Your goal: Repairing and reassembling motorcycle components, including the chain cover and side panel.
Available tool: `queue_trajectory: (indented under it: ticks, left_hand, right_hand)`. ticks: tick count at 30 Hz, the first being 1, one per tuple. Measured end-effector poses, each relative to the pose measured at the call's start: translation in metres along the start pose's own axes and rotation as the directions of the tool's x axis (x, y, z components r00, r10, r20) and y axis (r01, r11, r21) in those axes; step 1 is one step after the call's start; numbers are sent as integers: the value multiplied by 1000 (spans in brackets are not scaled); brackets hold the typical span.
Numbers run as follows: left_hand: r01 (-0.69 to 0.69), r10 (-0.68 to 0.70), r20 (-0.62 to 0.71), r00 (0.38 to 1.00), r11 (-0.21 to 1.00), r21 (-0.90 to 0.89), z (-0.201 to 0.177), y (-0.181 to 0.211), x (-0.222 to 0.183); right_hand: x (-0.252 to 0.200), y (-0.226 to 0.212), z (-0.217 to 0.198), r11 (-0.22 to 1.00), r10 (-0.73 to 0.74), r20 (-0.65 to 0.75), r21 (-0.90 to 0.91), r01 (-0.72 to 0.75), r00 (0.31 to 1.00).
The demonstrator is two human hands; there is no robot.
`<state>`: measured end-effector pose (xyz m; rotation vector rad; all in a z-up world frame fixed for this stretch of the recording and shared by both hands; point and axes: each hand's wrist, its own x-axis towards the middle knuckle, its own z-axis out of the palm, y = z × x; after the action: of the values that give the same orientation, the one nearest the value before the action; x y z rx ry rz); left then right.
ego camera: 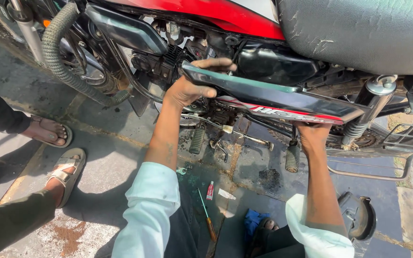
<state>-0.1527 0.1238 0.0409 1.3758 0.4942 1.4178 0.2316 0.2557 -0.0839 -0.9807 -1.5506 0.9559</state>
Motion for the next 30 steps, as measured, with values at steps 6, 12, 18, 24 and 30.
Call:
queue_trajectory:
  ticks: [6, 12, 18, 24, 30]
  left_hand:
    - [-241, 124, -402, 907, 937, -254, -8, -47, 22]
    - [-344, 279, -639, 717, 939, 24, -12, -78, 40]
    - [-321, 316, -732, 603, 937, 140, -6, -80, 47]
    - [-252, 295, -798, 526, 950, 184, -11, -93, 53]
    - [-116, 326, -825, 461, 944, 308, -9, -99, 58]
  right_hand:
    - [1, -13, 21, 985, -151, -35, -94, 148, 988]
    - [-3, -53, 46, 982, 19, -38, 188, -12, 999]
    - [4, -51, 50, 966, 18, -31, 258, -9, 999]
    - [8, -46, 47, 961, 8, -29, 278, 0, 1000]
    - [13, -59, 44, 954, 39, 0, 297, -37, 999]
